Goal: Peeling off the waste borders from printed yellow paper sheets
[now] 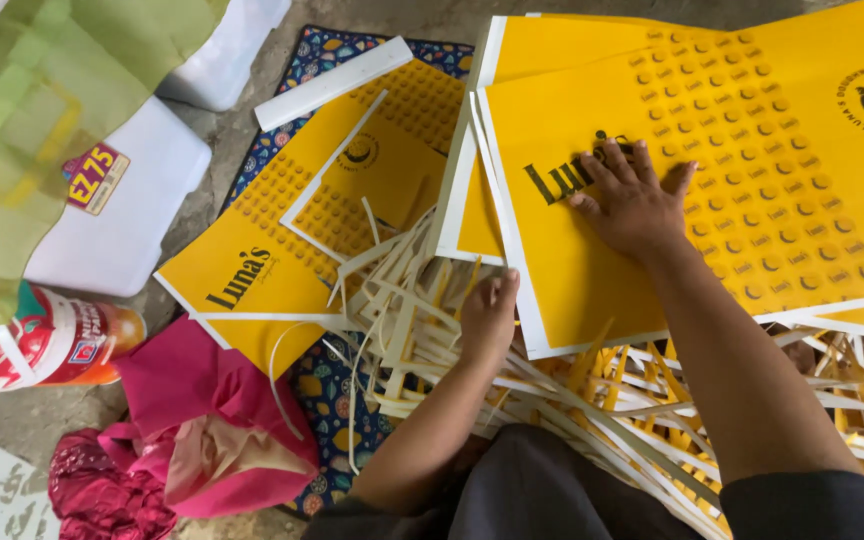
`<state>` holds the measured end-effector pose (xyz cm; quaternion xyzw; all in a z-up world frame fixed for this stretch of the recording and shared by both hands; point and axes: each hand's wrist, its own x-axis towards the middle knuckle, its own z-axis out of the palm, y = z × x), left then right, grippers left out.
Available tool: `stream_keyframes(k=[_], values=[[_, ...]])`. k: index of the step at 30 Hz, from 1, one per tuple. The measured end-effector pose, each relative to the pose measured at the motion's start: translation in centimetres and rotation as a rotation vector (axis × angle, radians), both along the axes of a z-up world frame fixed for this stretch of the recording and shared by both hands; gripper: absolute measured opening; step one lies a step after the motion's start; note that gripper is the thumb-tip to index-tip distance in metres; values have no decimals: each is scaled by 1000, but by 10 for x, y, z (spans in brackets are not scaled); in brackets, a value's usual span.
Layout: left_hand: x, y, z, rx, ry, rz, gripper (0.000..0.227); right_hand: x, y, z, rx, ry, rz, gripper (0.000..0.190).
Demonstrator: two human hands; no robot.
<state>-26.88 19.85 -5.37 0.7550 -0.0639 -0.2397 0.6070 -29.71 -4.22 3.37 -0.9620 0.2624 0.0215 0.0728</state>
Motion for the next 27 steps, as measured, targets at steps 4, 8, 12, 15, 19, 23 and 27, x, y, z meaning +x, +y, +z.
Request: stream_keyframes(k=[4,8,12,15,19,23,27], values=[[16,-17,-17,-1,-91,47,33,0,1,1,6,-26,-6,67],[6,-15,-4,-199,-57,168,22,0,-3,-6,8,-46,-1,67],[-7,-5,24,-252,7,222,22,0,2,0,-2,-50,-5,65],[-5,5,31,-77,41,75,56,0,-2,-3,60,-53,-8,66],[-14,15,34,-30,1,-108,51,-16,-45,-24,379,-223,6,67],[-20,32,24,-98,27,-297,71,-65,-4,-4,10,-142,91,71],[-25,30,10,-174,66,-262,68,-78,28,5,-79,-1,51,84]])
